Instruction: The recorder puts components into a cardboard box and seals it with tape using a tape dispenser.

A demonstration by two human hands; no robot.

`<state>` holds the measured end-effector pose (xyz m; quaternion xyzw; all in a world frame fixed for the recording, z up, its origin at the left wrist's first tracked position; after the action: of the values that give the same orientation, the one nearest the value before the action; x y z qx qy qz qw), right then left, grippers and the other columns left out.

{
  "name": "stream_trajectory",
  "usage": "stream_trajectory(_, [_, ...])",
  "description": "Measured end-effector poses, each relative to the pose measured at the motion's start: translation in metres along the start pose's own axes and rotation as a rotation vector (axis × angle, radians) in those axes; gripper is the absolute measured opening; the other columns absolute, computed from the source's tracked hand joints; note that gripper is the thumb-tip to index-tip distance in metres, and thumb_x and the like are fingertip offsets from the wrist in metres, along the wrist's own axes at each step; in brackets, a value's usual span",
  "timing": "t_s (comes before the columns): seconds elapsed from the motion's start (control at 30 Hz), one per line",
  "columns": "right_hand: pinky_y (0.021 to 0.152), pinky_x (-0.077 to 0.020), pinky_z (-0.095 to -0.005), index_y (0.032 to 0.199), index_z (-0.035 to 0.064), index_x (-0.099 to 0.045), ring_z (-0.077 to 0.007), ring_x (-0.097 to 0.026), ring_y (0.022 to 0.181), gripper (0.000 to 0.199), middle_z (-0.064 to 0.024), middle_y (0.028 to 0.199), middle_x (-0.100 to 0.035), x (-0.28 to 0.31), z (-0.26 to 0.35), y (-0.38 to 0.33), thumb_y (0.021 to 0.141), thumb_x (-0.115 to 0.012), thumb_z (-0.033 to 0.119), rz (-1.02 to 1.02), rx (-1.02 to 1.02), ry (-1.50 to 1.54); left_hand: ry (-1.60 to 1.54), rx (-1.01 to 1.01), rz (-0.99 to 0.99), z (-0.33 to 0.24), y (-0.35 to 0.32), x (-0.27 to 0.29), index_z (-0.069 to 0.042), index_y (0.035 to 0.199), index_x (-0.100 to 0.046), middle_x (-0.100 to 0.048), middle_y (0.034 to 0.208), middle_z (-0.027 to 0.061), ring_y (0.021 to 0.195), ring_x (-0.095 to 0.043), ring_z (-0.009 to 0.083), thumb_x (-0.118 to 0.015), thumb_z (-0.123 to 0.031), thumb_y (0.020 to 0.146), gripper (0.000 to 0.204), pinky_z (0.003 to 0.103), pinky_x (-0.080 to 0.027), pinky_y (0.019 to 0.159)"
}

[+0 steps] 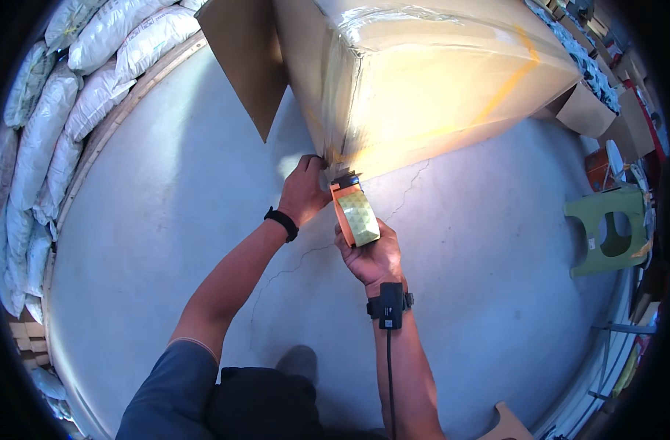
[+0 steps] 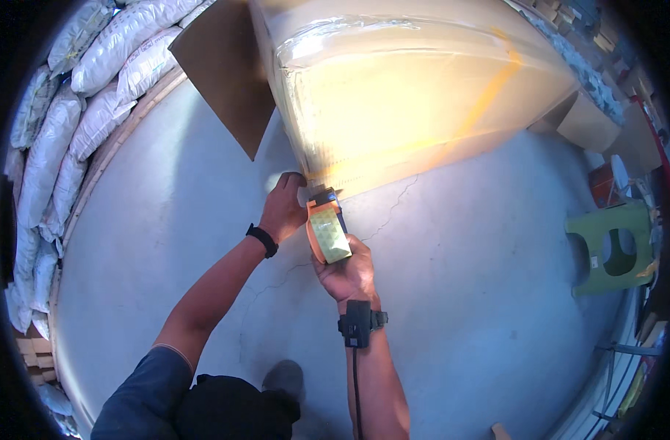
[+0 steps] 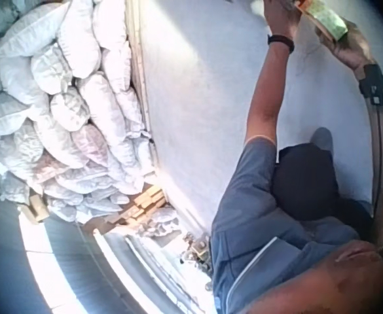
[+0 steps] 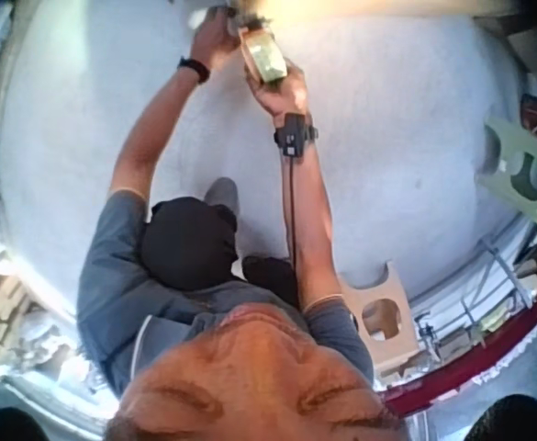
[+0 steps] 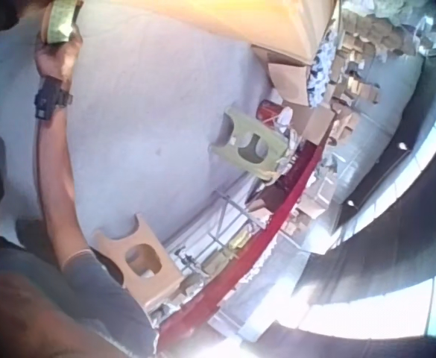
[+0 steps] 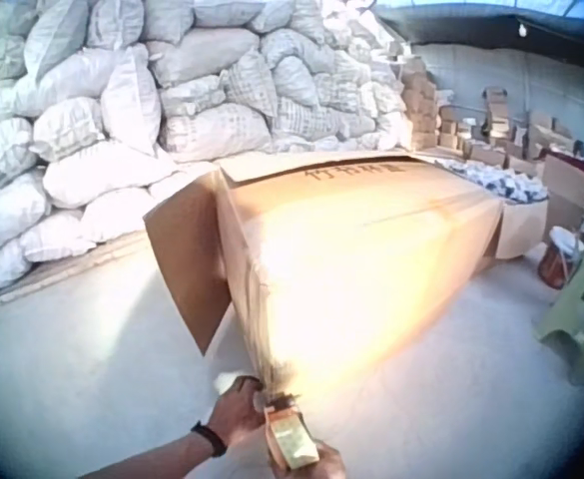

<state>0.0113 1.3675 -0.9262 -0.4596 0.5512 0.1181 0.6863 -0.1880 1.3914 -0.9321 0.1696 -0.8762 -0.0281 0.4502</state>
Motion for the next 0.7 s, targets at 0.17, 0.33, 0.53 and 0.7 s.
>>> stream_trajectory(0.17, [0.079, -0.0635, -0.0427, 0.121, -0.0046, -0.06, -0.0297, -0.073, 0.094, 0.033, -0.0165, 0.11, -0.071, -0.009, 0.0, -0.005, 0.1, -0.053, 0.019, -0.011, 0.012, -0.038, -0.106, 0.038, -0.019, 0.007, 0.003, -0.007, -0.002, 0.117, -0.062, -0.065, 0.117, 0.0161, 0.105, -0.068, 0.0347, -0.083, -0.022, 0.082, 0.046, 0.042, -0.058, 0.087])
stream_trajectory(0.33, [0.081, -0.0628, -0.0444, 0.127, -0.0032, -0.057, -0.0326, -0.07, 0.098, 0.037, -0.0182, 0.115, -0.068, -0.021, 0.001, -0.013, 0.104, -0.048, 0.023, 0.02, 0.031, 0.02, -0.126, 0.075, 0.002, -0.005, 0.004, -0.009, -0.001, 0.12, -0.064, -0.065, 0.122, 0.0171, 0.107, -0.068, 0.0358, -0.084, -0.019, 0.08, 0.048, 0.043, -0.057, 0.091])
stream_trajectory(0.53, [0.086, -0.0619, -0.0466, 0.131, -0.0001, -0.055, -0.0357, -0.066, 0.101, 0.04, -0.0189, 0.124, -0.063, -0.049, -0.013, -0.021, 0.109, -0.041, 0.03, -0.093, 0.121, 0.029, -0.223, 0.057, -0.036, -0.002, 0.005, -0.013, -0.001, 0.118, -0.066, -0.066, 0.117, 0.0169, 0.1, -0.07, 0.0323, -0.085, -0.022, 0.081, 0.046, 0.039, -0.059, 0.082])
stream_trajectory(0.7, [0.086, -0.0622, -0.0451, 0.132, -0.0004, -0.055, -0.0345, -0.066, 0.098, 0.04, -0.0183, 0.122, -0.063, -0.038, -0.014, -0.02, 0.109, -0.044, 0.031, -0.096, 0.115, 0.128, -0.247, 0.035, -0.045, -0.003, 0.01, -0.024, -0.002, 0.115, -0.066, -0.066, 0.113, 0.0165, 0.095, -0.072, 0.0322, -0.086, -0.023, 0.08, 0.045, 0.039, -0.06, 0.08])
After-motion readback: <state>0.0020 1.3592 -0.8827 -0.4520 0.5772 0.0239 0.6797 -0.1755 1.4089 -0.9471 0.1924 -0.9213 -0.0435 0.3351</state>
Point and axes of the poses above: each hand's wrist, its own y-axis towards the middle knuckle, its own x-axis out of the back of the hand, z = x × y, the point moved 2 cm from there along y, towards the middle knuckle
